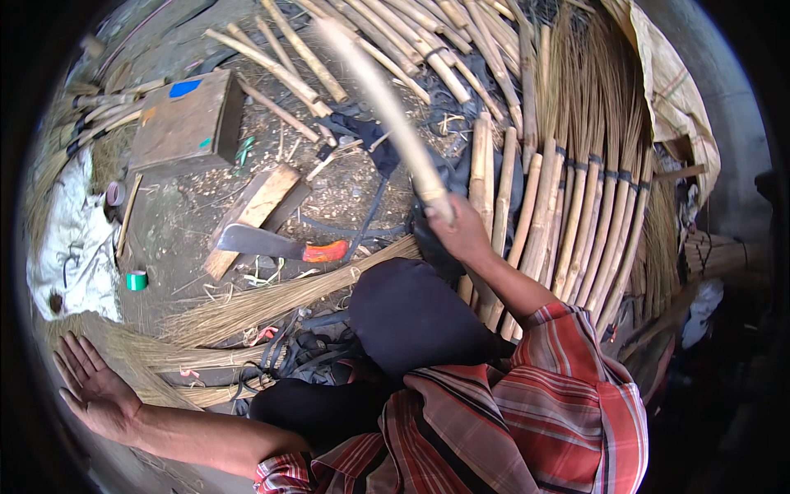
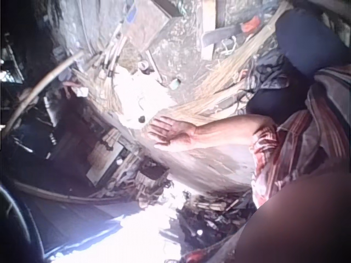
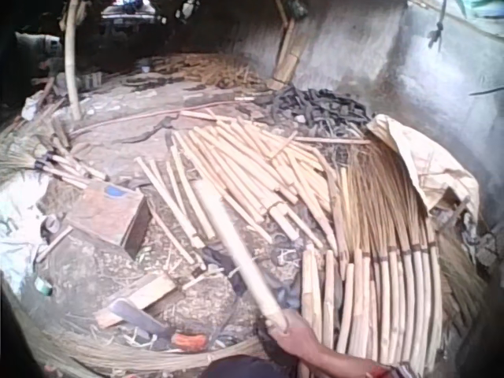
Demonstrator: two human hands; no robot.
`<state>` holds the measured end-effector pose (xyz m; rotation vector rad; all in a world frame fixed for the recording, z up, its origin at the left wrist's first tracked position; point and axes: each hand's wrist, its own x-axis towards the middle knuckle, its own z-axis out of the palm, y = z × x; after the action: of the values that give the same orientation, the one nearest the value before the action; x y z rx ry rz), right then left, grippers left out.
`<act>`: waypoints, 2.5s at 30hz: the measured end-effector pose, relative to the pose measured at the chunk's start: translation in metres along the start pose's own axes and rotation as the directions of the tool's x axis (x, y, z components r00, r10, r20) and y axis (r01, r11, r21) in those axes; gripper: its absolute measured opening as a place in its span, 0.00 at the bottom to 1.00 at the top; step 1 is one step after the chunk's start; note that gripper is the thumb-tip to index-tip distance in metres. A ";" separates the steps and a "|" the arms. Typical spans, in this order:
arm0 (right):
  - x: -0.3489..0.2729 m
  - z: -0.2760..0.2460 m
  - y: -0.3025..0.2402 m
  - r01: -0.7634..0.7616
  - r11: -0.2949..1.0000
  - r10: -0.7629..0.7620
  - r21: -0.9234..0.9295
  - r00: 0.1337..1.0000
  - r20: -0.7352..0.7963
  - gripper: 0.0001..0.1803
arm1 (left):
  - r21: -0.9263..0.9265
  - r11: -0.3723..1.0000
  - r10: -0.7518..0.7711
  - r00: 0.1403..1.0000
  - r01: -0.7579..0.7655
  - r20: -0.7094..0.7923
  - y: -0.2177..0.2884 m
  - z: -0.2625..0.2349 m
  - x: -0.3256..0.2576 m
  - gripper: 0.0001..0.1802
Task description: The person sits on the floor and uses a knife to shave and taper bamboo poles. They repeatedly pick up a pole, carve it, and place it back among other poles and broom bundles.
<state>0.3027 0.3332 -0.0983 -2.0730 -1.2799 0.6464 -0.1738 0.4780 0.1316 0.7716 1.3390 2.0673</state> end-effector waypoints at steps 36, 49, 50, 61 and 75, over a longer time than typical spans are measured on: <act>0.237 -0.146 0.292 -0.786 0.505 0.632 -0.357 0.619 -0.467 0.24 | 0.546 0.799 -0.372 0.920 0.252 0.119 -0.128 -0.006 0.014 0.38; 0.264 -0.179 0.266 -0.667 0.602 0.598 -0.438 0.741 -0.306 0.35 | 0.565 0.809 -0.326 0.925 0.166 0.195 -0.128 0.024 -0.007 0.38; 0.267 -0.181 0.261 -0.634 0.665 0.524 -0.394 0.773 -0.358 0.34 | 0.569 0.800 -0.350 0.918 0.190 0.186 -0.127 0.024 -0.009 0.37; 0.223 -0.123 0.126 0.025 0.878 -0.258 -0.479 0.866 -0.429 0.21 | 0.465 0.876 -0.259 0.937 0.127 0.232 -0.096 0.028 -0.021 0.32; 0.142 -0.004 -0.186 0.882 0.109 -0.971 -0.458 0.192 0.140 0.33 | 0.546 0.304 -0.176 0.518 -0.781 0.837 -0.112 0.054 -0.108 0.34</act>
<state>0.2512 0.5248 0.0252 -1.0019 -2.3814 -0.5397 -0.0455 0.4728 0.0284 2.3786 1.7186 0.5563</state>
